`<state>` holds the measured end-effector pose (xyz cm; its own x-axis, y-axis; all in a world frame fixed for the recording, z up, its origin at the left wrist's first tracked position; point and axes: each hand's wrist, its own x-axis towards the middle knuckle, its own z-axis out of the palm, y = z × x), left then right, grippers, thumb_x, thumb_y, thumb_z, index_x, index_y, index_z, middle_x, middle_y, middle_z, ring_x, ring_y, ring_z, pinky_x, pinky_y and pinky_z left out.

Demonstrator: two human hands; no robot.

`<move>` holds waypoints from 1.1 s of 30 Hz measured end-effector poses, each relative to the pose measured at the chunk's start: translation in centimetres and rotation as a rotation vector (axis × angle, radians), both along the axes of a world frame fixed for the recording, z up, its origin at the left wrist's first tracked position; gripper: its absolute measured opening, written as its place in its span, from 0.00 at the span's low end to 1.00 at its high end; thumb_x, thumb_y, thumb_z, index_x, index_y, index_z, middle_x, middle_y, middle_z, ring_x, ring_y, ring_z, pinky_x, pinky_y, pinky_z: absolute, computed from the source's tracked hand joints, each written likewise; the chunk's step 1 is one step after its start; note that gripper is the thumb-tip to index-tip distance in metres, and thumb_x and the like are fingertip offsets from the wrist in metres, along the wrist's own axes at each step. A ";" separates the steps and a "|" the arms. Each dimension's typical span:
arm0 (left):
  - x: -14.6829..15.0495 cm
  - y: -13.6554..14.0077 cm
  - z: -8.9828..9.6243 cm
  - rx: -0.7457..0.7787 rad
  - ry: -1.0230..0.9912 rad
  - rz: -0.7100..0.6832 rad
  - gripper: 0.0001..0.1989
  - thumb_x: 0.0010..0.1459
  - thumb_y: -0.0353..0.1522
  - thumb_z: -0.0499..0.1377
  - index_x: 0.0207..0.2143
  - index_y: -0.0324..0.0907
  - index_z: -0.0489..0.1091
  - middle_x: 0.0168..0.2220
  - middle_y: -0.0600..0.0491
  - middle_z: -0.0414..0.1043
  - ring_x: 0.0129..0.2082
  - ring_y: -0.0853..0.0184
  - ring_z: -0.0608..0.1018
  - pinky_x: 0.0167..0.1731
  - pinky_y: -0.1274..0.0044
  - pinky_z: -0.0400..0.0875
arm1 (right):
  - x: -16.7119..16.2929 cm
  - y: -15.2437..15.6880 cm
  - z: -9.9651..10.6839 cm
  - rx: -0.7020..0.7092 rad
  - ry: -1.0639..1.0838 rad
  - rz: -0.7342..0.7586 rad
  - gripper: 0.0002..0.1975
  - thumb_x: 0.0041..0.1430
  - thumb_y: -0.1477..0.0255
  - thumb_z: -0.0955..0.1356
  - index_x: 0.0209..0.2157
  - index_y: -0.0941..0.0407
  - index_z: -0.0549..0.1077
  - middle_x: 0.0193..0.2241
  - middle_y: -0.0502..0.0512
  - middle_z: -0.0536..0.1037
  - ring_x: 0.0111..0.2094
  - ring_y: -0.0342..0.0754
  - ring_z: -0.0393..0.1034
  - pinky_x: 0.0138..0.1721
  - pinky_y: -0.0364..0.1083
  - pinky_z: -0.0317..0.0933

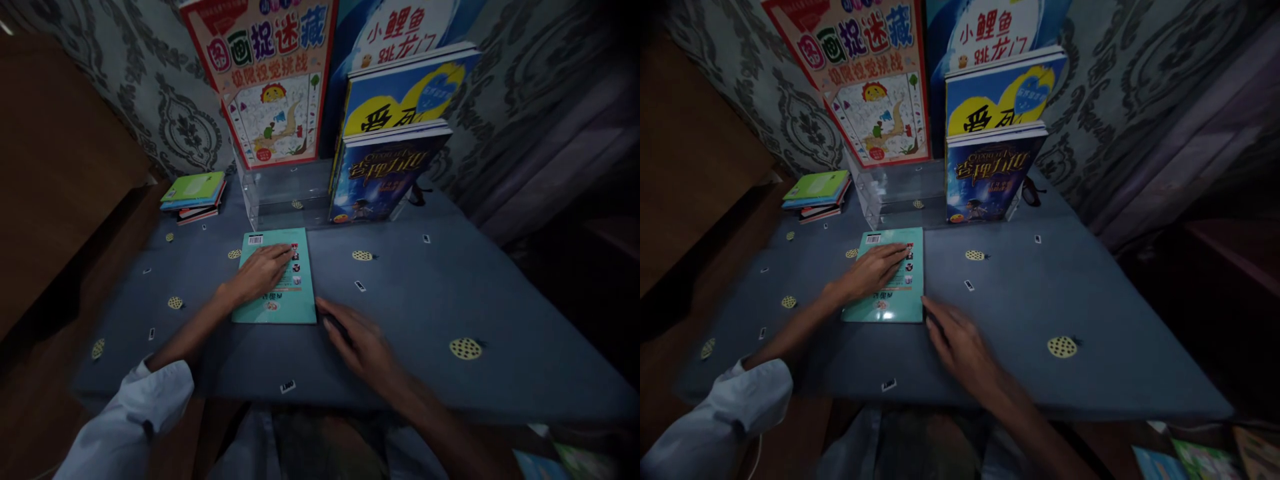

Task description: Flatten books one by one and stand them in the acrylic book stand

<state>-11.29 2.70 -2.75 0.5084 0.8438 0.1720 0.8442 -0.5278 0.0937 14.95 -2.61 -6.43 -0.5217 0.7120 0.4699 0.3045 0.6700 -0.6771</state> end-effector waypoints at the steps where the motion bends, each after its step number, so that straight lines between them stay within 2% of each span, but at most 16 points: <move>1: 0.1 0.1 0.0 0.001 -0.005 -0.008 0.20 0.71 0.31 0.47 0.61 0.42 0.64 0.63 0.45 0.66 0.63 0.59 0.69 0.60 0.63 0.66 | 0.0 0.0 0.0 -0.003 -0.003 0.000 0.20 0.69 0.73 0.61 0.60 0.52 0.68 0.49 0.58 0.81 0.48 0.51 0.78 0.49 0.51 0.75; 9: 0.9 -1.3 0.5 -0.058 -0.028 -0.058 0.19 0.70 0.31 0.48 0.59 0.42 0.67 0.62 0.45 0.68 0.63 0.59 0.69 0.59 0.63 0.66 | 0.0 0.1 0.0 -0.013 -0.005 0.011 0.20 0.68 0.74 0.61 0.60 0.53 0.69 0.49 0.59 0.81 0.48 0.51 0.78 0.50 0.52 0.74; 19: 3.3 -6.8 1.9 -0.099 0.015 -0.110 0.19 0.67 0.25 0.49 0.58 0.42 0.67 0.60 0.45 0.70 0.62 0.58 0.70 0.60 0.63 0.66 | -0.1 0.0 0.0 -0.022 0.005 0.011 0.20 0.68 0.75 0.61 0.60 0.53 0.70 0.48 0.59 0.81 0.47 0.51 0.78 0.49 0.51 0.74; 23: 3.6 -8.3 2.0 -0.125 0.003 -0.133 0.20 0.67 0.25 0.48 0.59 0.42 0.67 0.60 0.45 0.70 0.63 0.59 0.69 0.60 0.63 0.66 | -0.2 0.1 0.3 0.014 0.004 0.064 0.20 0.68 0.76 0.61 0.58 0.51 0.71 0.48 0.58 0.81 0.49 0.51 0.77 0.51 0.53 0.73; 28: 3.1 -8.0 2.0 -0.136 -0.040 -0.118 0.20 0.68 0.26 0.48 0.59 0.45 0.67 0.60 0.47 0.71 0.62 0.60 0.70 0.58 0.62 0.68 | -0.3 0.2 0.3 0.056 0.009 0.105 0.19 0.67 0.77 0.63 0.56 0.51 0.73 0.48 0.58 0.81 0.50 0.52 0.76 0.50 0.55 0.73; 33: 1.0 -5.6 1.2 -0.083 -0.038 -0.046 0.22 0.66 0.25 0.51 0.61 0.43 0.66 0.60 0.46 0.70 0.61 0.59 0.72 0.58 0.63 0.69 | -0.2 0.2 0.2 0.057 -0.011 0.099 0.18 0.67 0.76 0.63 0.55 0.50 0.74 0.48 0.58 0.81 0.50 0.53 0.76 0.52 0.57 0.72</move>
